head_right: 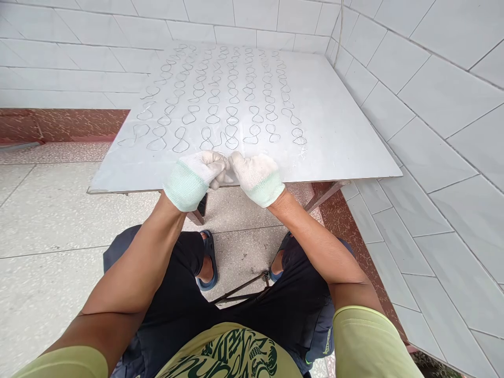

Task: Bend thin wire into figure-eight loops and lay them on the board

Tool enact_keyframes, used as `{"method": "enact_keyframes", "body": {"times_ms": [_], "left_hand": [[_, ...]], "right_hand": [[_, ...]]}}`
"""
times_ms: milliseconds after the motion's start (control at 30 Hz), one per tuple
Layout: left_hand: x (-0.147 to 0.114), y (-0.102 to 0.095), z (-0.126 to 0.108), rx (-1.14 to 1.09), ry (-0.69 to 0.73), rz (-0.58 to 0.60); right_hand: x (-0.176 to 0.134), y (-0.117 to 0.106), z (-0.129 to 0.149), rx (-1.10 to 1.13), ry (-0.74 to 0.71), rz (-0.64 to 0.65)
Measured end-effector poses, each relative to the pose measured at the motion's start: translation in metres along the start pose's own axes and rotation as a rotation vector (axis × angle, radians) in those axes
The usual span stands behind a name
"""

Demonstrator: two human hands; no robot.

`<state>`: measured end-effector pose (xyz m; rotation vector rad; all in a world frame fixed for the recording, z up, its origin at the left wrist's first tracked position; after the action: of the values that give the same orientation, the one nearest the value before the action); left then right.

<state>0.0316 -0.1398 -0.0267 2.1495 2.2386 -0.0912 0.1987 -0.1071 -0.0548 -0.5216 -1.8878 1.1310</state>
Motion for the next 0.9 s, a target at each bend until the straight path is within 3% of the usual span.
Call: {"method": "enact_keyframes", "body": {"times_ms": [300, 400, 500, 633, 733, 900], "left_hand": [[-0.005, 0.004, -0.001, 0.079, 0.076, -0.050], [-0.003, -0.006, -0.001, 0.113, 0.104, -0.105], [0.000, -0.014, -0.002, 0.129, 0.113, -0.139], [-0.003, -0.014, -0.009, 0.160, 0.125, -0.159], [-0.005, -0.012, -0.012, 0.146, 0.144, -0.140], [-0.004, -0.015, -0.011, 0.111, 0.124, -0.053]], "right_hand": [[0.004, 0.000, 0.003, 0.023, 0.036, 0.018], [0.006, -0.001, 0.002, 0.107, -0.009, -0.051], [0.006, 0.001, -0.003, 0.211, 0.037, -0.142], [0.007, 0.004, -0.006, 0.358, 0.006, -0.181], [0.009, 0.000, -0.007, 0.584, 0.025, -0.063], [0.009, -0.021, -0.012, 0.967, 0.211, 0.239]]}}
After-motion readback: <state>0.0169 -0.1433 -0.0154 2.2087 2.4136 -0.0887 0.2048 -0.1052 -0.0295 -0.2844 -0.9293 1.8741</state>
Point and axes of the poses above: each hand's wrist, its own x-axis towards the middle knuckle, its own y-axis out of the palm, z = x × y, the point moved 4 cm from there along x, towards the middle knuckle, and after that the axes turned 12 degrees about -x, right-handed, at the moved point
